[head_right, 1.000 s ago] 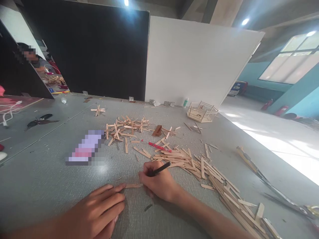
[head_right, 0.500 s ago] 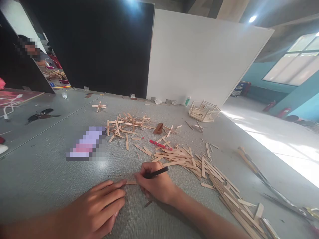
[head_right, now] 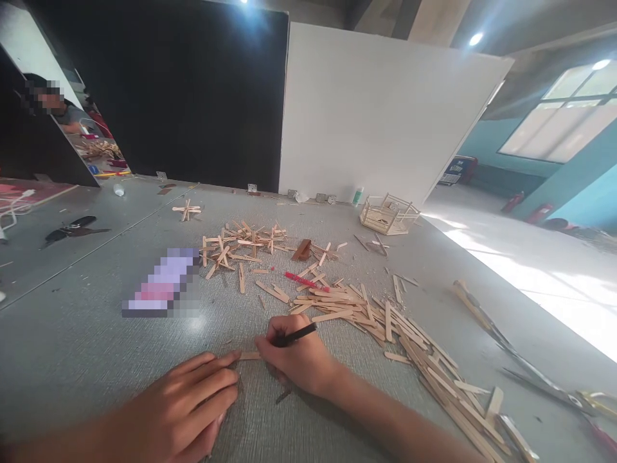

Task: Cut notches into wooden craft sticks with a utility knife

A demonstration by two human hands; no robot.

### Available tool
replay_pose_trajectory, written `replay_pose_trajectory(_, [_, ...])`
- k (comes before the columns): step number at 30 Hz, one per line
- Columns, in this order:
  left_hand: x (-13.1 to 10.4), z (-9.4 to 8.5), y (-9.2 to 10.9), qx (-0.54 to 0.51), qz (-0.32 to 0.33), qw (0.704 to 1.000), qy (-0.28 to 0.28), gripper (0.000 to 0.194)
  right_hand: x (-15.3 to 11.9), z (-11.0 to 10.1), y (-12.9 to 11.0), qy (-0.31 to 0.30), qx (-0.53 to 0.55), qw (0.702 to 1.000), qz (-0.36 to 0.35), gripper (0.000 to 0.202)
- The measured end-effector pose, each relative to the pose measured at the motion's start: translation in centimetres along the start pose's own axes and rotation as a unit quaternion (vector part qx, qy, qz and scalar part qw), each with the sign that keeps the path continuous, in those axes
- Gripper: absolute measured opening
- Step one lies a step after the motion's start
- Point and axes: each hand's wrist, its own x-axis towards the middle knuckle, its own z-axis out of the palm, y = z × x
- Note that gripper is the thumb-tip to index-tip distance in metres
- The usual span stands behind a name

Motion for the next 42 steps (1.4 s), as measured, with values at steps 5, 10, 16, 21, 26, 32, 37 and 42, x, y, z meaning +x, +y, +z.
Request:
replay_pose_trajectory(5, [-0.1,-0.1,0.0,0.005,-0.005,1.000,-0.012,0.025,0.1,-0.1,0.1,0.001,-0.002,1.000,-0.001,0.034])
replay_pose_trajectory(10, [-0.1,-0.2,0.0,0.005,-0.003,1.000,-0.009,0.027,0.0,-0.2,0.1,0.005,-0.004,1.000,0.014,0.033])
replay_pose_trajectory(16, [-0.1,-0.1,0.1,0.004,-0.007,1.000,-0.011,0.026,0.0,-0.4,-0.1,-0.006,0.001,1.000,0.020,0.032])
replay_pose_trajectory(21, [-0.3,0.0,0.2,0.027,-0.005,1.000,-0.015,0.028,-0.2,-0.6,-0.3,-0.015,0.007,0.999,0.028,0.028])
replay_pose_trajectory(26, [-0.6,0.0,0.3,0.082,0.017,0.997,0.001,0.026,0.0,-0.8,-0.4,-0.018,0.032,0.998,0.046,0.028])
replay_pose_trajectory(32, [-0.9,0.2,0.2,0.084,0.021,0.996,0.004,0.029,1.3,-3.1,-0.2,0.038,0.135,0.984,0.109,0.029])
replay_pose_trajectory(37, [-1.1,0.2,0.5,0.088,0.031,0.996,0.010,0.034,1.5,-3.7,-0.3,0.041,0.183,0.973,0.132,0.032])
replay_pose_trajectory(42, [-1.2,0.3,0.5,0.076,0.030,0.996,0.019,0.034,1.3,-3.2,-0.4,0.033,0.182,0.975,0.122,0.032])
